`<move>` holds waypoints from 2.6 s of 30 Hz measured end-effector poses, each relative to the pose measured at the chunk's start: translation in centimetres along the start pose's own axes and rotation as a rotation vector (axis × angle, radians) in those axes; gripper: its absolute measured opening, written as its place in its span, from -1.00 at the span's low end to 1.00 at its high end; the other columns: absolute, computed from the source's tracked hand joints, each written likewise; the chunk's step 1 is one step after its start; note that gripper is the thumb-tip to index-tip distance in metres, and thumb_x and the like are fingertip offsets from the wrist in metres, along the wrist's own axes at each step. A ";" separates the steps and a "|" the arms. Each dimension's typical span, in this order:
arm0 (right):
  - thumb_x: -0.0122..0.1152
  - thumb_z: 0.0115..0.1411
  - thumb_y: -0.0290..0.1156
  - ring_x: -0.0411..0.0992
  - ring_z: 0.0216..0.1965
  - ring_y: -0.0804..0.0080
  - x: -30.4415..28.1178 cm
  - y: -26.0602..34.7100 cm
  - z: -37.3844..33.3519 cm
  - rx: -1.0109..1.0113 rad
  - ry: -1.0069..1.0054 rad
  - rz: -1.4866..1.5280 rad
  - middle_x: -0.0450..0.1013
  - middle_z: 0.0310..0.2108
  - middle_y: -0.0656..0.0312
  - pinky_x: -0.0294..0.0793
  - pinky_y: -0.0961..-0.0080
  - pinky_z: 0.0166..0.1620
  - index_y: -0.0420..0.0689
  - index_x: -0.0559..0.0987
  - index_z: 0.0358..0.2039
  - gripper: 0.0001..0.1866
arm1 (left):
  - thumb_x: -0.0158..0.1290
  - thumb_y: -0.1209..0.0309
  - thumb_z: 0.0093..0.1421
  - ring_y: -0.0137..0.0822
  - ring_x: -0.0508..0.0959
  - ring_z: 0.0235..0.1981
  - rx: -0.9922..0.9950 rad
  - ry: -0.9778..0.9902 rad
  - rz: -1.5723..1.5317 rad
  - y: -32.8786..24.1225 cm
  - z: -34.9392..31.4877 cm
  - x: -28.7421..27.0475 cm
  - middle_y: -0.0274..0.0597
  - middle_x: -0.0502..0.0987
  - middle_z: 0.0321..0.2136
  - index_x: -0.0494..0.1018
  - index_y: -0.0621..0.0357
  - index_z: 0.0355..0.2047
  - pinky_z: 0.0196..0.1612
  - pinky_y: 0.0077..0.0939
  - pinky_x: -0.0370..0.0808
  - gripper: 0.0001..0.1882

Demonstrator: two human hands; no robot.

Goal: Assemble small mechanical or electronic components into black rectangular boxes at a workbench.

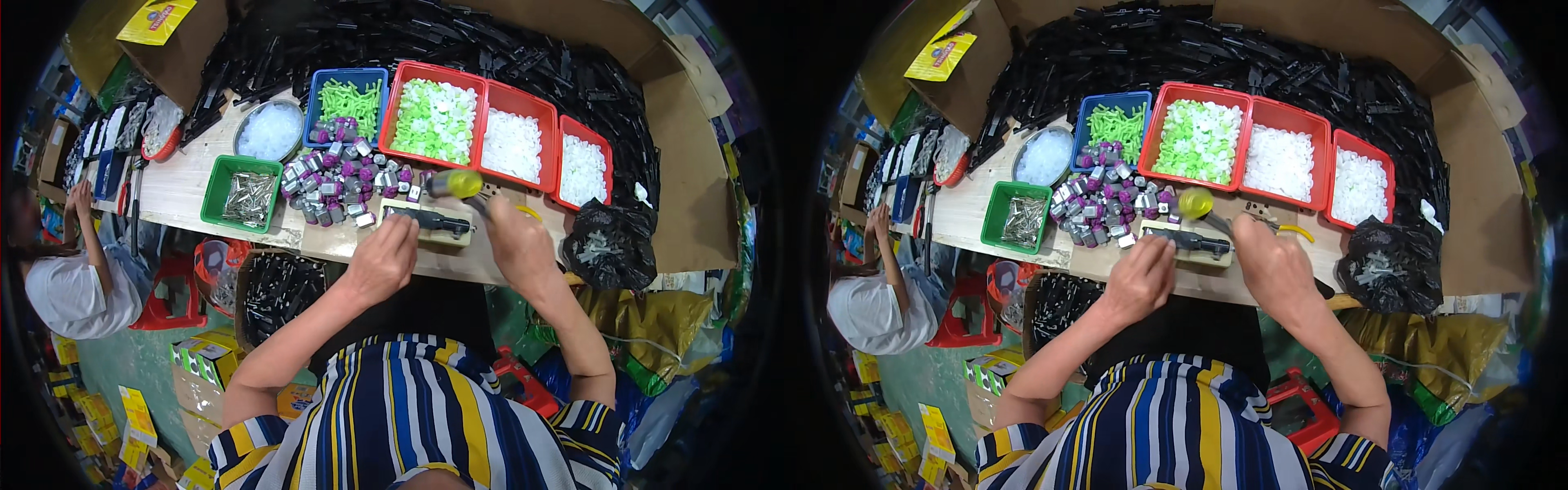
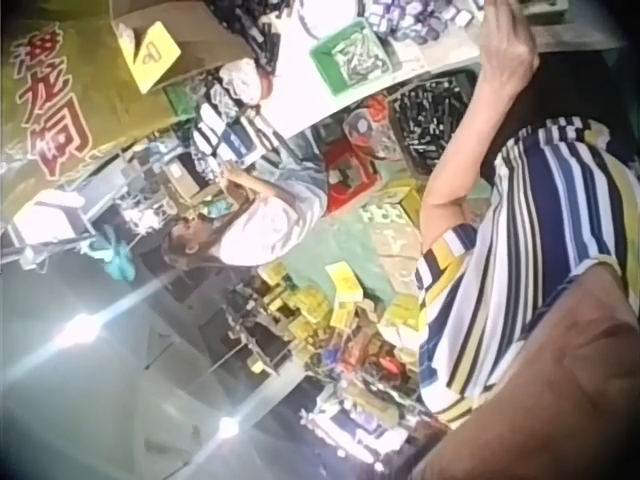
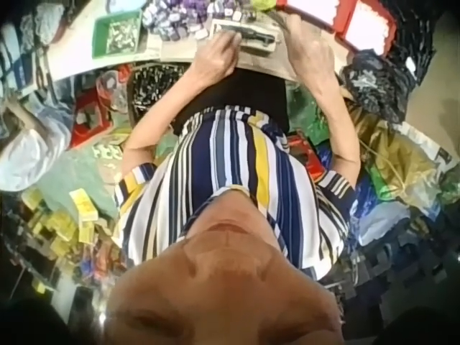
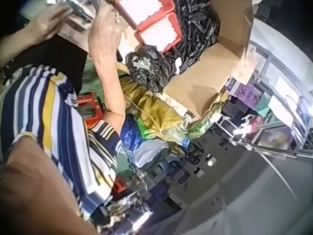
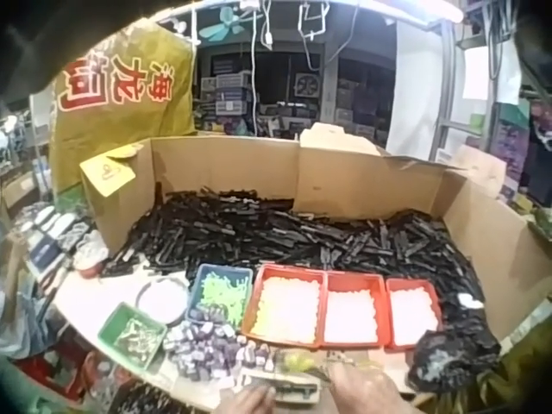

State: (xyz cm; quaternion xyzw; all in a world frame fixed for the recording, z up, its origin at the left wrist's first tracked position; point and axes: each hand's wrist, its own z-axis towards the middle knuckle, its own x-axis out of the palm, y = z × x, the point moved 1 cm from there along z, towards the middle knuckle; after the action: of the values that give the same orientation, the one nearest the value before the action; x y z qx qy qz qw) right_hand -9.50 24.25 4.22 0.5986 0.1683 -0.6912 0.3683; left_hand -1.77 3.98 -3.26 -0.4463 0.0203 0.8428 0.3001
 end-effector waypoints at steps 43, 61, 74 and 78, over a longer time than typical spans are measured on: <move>0.18 0.11 -0.52 0.48 -0.35 -0.01 -0.3 -12.7 2.8 0.150 -0.044 -0.395 0.48 -0.37 0.03 0.43 0.17 -0.33 -0.21 0.46 -0.37 -0.90 | 0.23 0.42 0.05 -0.13 0.46 -0.28 -0.056 0.093 -0.144 0.3 4.2 0.7 -0.13 0.45 -0.30 0.49 0.25 -0.21 -0.23 -0.29 0.43 -0.70; 0.23 -0.10 -0.56 0.37 -0.17 0.07 2.2 -7.4 -3.1 0.226 0.112 -0.148 0.41 -0.17 0.09 0.34 0.22 -0.13 -0.24 0.53 -0.42 -0.84 | -0.04 0.34 0.38 -0.36 0.59 -0.25 -1.039 -0.212 -1.783 1.5 5.7 -0.3 -0.16 0.58 -0.23 0.39 0.32 0.07 -0.10 -0.51 0.50 -0.65; 0.05 -0.22 -0.73 0.40 -0.10 -0.01 -1.9 -1.3 -3.5 0.007 -0.275 0.256 0.43 -0.10 0.00 0.34 0.19 0.00 -0.31 0.47 -0.44 -0.77 | 0.21 0.55 0.12 -0.41 0.56 -0.29 -0.582 -0.043 -1.092 -1.3 5.0 -1.7 -0.21 0.59 -0.32 0.53 0.28 -0.04 -0.21 -0.58 0.47 -0.64; 0.12 -0.25 -0.72 0.40 -0.14 -0.02 -1.8 -0.6 -3.5 -0.074 -0.255 0.155 0.40 -0.09 0.00 0.36 0.17 -0.02 -0.30 0.45 -0.43 -0.74 | 0.23 0.55 0.08 -0.34 0.57 -0.30 -0.481 -0.006 -0.965 -2.0 5.6 -2.7 -0.13 0.58 -0.33 0.55 0.29 -0.09 -0.23 -0.53 0.46 -0.66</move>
State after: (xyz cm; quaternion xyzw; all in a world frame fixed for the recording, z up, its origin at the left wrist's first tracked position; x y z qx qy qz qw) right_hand -7.48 27.53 5.02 0.5032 0.0989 -0.7245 0.4606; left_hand -3.73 6.00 2.68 -0.4586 -0.3816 0.5915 0.5424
